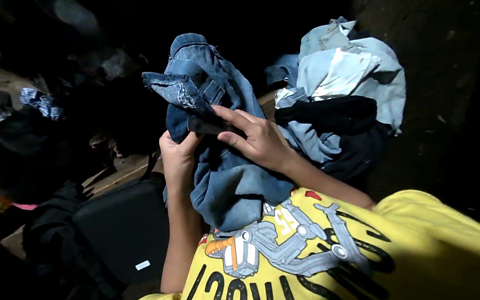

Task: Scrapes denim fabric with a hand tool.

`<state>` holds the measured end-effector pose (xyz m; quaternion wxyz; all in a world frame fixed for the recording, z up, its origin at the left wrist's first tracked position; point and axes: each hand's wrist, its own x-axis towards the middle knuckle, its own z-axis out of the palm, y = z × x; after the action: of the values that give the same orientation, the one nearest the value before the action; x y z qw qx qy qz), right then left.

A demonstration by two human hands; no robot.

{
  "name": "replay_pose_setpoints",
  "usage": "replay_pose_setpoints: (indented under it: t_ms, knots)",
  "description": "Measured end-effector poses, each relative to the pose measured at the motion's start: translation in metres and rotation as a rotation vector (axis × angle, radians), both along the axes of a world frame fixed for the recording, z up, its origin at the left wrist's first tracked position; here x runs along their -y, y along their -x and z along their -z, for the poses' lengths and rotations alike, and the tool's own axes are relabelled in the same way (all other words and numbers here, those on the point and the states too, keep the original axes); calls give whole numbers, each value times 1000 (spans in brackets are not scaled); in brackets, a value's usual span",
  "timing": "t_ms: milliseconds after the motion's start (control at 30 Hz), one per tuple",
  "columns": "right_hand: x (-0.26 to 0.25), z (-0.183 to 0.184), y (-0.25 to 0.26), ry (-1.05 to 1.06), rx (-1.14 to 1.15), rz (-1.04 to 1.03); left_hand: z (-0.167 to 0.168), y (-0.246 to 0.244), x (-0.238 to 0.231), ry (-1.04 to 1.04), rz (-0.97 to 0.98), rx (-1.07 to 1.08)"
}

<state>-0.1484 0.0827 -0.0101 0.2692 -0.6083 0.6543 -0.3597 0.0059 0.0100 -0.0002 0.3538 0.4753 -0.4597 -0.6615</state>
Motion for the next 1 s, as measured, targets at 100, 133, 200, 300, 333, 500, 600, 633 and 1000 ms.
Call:
replay_pose_setpoints:
  t_ms: [100,133,200,300,333,500,600,633,1000]
  knots:
    - [3,6,-5,40,161,47,2,-2,-1,6,42,-34]
    - [4,6,-5,24,293,52,3,-3,-1,0,48,-46]
    - [7,0,-1,-118,654,51,3,-3,-1,-19,49,-48]
    - [16,-6,8,-357,1133,70,2,-1,1,-50,20,-44]
    - [19,-6,12,-400,1197,29,1,1,2,-59,12,-43]
    - [7,-10,7,-177,638,-1,-2,3,0,-69,-16,-7]
    - [-1,-2,1,1,143,30,-6,6,0,-60,-32,12]
    - [-2,0,-1,16,62,51,-5,5,-1,-45,-10,17]
    - [-2,20,-11,150,-34,178,-2,8,-6,1,-15,6]
